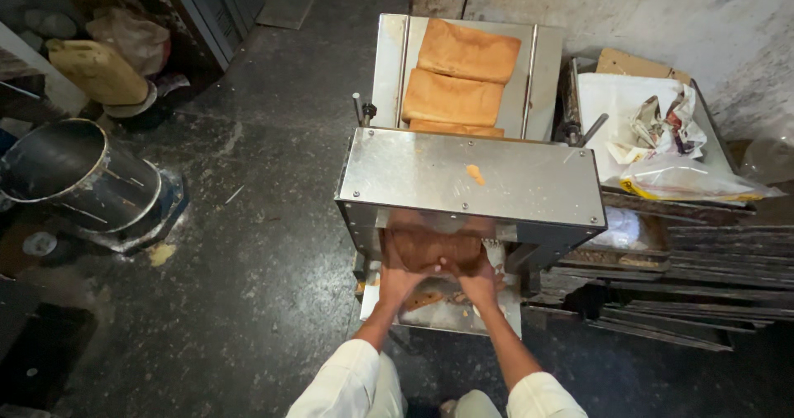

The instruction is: The person slices loaves of bread using a mechanical slicer and then places the sliced loaves into plastic bags by hand, arranging them on a counter.

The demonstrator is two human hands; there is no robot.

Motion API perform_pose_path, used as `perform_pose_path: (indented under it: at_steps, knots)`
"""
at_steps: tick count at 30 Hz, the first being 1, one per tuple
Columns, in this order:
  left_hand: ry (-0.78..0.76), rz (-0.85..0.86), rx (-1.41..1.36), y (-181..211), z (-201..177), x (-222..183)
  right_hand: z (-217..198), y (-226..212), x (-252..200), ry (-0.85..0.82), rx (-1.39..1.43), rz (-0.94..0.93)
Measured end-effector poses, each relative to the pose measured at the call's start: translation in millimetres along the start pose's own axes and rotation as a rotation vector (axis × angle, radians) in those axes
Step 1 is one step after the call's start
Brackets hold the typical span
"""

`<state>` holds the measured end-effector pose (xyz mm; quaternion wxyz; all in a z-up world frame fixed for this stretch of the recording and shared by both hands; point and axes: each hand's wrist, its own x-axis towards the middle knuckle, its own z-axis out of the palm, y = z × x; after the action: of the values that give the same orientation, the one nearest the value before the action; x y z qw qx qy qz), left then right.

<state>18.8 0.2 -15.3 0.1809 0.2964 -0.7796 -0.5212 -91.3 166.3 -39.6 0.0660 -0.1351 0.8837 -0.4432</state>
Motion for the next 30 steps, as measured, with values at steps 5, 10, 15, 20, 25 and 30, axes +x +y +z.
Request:
perform_pose_path:
  at_steps: [5, 10, 15, 20, 25, 30]
  knots:
    - [-0.006, -0.066, 0.040, 10, -4, -15, 0, 4, -11, -0.009, 0.194, -0.005]
    - [-0.053, -0.145, 0.076, 11, -8, -59, -10, 22, -60, -0.067, 0.160, 0.180]
    - [-0.081, 0.216, -0.015, 122, -63, -111, -63, 0, -118, -0.058, 0.618, 0.267]
    - [-0.109, 0.476, 0.195, 257, -126, -136, -128, -43, -129, -0.150, 1.060, 0.582]
    - [-0.033, 0.800, 0.307, 343, -156, -90, -162, -99, -80, -0.333, 1.348, 0.327]
    - [-0.031, 0.896, 0.267, 375, -129, -28, -152, -101, -3, -0.347, 1.490, 0.457]
